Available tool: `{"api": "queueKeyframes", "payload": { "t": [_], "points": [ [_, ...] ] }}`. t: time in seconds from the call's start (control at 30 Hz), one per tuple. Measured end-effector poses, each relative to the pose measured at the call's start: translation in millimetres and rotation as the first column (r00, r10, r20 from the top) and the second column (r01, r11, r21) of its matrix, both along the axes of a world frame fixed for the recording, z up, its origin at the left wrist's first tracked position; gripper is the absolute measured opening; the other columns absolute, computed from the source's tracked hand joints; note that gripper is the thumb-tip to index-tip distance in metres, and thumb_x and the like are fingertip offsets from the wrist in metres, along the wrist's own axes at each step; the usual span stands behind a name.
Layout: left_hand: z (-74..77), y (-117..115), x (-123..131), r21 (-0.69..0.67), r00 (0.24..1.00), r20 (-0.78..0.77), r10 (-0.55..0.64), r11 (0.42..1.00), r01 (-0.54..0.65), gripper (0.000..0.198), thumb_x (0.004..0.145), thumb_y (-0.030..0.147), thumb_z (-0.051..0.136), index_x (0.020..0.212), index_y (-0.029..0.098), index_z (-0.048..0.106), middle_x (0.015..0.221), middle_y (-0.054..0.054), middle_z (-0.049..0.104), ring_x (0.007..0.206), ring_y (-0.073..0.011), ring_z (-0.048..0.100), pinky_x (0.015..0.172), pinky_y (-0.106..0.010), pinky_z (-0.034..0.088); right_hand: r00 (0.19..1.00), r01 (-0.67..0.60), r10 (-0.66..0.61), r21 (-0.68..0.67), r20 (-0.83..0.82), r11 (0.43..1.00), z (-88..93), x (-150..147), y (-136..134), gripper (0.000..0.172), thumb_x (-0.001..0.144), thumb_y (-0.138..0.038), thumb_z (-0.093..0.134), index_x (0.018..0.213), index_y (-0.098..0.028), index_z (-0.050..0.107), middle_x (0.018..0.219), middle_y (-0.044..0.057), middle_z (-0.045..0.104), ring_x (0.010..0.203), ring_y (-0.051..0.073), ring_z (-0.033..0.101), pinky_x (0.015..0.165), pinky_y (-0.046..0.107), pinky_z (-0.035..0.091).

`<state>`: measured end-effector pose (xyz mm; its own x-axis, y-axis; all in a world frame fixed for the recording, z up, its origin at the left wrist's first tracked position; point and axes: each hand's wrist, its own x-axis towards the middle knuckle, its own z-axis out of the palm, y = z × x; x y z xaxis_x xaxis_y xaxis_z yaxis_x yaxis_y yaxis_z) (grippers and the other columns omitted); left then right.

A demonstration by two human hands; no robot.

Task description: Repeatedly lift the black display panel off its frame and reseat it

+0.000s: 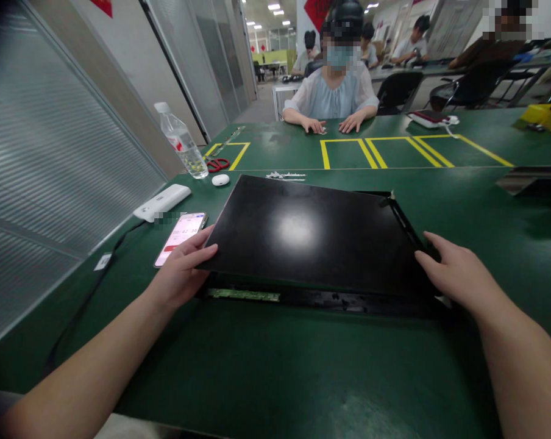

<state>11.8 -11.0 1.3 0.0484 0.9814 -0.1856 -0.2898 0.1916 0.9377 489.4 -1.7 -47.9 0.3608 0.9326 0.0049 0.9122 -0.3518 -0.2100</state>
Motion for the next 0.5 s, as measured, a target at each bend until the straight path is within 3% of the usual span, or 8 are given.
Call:
{"api": "queueKeyframes", "payload": {
  "t": [0.27,0.4,0.5],
  "points": [
    [2.7,-2,1,0.029,1.000,0.014,-0.012,1.000,0.011,0.069,0.068,0.019,0.088,0.135,0.019,0.071,0.125,-0.011,0.078,0.119,-0.0345,0.071,0.094,-0.037,0.062,0.967,0.161,-0.161,-0.016,-0.200,0.987,10.0,-6,0,0.074,0.081,-0.059,0.047,0.140,-0.017,0.065,0.134,0.019,0.068,0.118,0.042,0.066,0.099,0.057,0.054],
    [2.1,-2,1,0.085,0.999,0.026,-0.022,0.996,0.020,0.065,0.070,0.021,0.089,0.132,0.020,0.072,0.126,-0.010,0.077,0.124,-0.0348,0.068,0.098,-0.038,0.061,0.897,0.278,-0.251,0.023,-0.364,0.960,14.9,-12,-1,0.058,0.077,-0.057,0.057,0.120,-0.021,0.075,0.126,0.017,0.071,0.116,0.041,0.066,0.099,0.058,0.054],
    [0.8,-1,0,0.137,0.999,0.035,-0.024,0.990,0.019,0.062,0.070,0.022,0.089,0.130,0.021,0.073,0.130,-0.010,0.076,0.127,-0.0348,0.066,0.101,-0.040,0.059,0.802,0.378,-0.237,0.160,-0.548,0.912,14.2,-18,-3,0.042,0.066,-0.049,0.069,0.099,-0.025,0.078,0.122,0.012,0.074,0.124,0.038,0.063,0.110,0.056,0.047]
  ]
}}
